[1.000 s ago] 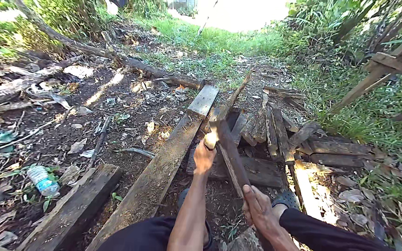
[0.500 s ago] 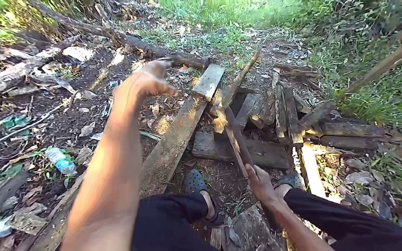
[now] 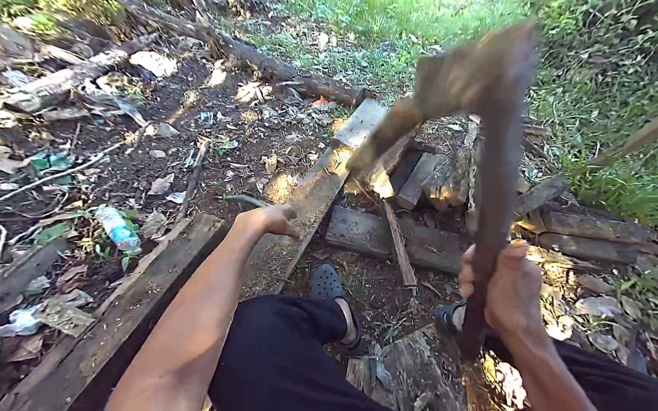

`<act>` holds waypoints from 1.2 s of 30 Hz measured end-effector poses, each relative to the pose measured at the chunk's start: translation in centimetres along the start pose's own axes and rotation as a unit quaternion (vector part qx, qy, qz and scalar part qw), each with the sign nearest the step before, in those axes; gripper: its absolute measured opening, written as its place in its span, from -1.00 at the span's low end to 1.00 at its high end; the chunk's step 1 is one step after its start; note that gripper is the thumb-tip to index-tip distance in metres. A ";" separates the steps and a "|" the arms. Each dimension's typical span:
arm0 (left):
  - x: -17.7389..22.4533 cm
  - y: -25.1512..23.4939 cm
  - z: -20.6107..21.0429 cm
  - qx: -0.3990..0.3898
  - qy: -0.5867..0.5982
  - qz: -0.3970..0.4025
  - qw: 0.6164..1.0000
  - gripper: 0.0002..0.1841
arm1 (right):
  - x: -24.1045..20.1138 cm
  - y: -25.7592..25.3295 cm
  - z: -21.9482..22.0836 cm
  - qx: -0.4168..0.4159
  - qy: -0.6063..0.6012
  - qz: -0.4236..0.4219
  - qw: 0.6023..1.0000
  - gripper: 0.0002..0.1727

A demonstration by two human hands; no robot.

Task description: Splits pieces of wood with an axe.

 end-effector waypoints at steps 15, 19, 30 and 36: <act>0.0 -3.2 0.5 0.030 -0.001 0.009 1.000 -0.24 | 15.4 -2.0 2.2 -0.078 0.132 0.182 0.971 -0.12; -0.9 -2.6 1.1 0.057 0.008 0.013 0.998 -0.20 | 12.4 -2.0 2.2 -0.061 0.120 0.223 0.966 -0.07; -0.6 -2.4 0.6 0.013 0.003 0.016 1.000 -0.27 | -8.4 -5.3 -3.8 -0.007 -0.106 -0.103 0.989 -0.14; 0.6 -2.6 0.5 -0.009 0.014 0.014 1.000 -0.28 | -12.7 -10.6 -4.4 -0.089 -0.158 -0.314 0.932 -0.51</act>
Point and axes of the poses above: each hand's wrist, its own y-axis away from the middle knuckle, its own z-axis out of the palm, x = y × z, the point moved 6 cm from there along -y, towards the middle knuckle, and after that the axes turned 1 degree about z, right-handed, at the moved point
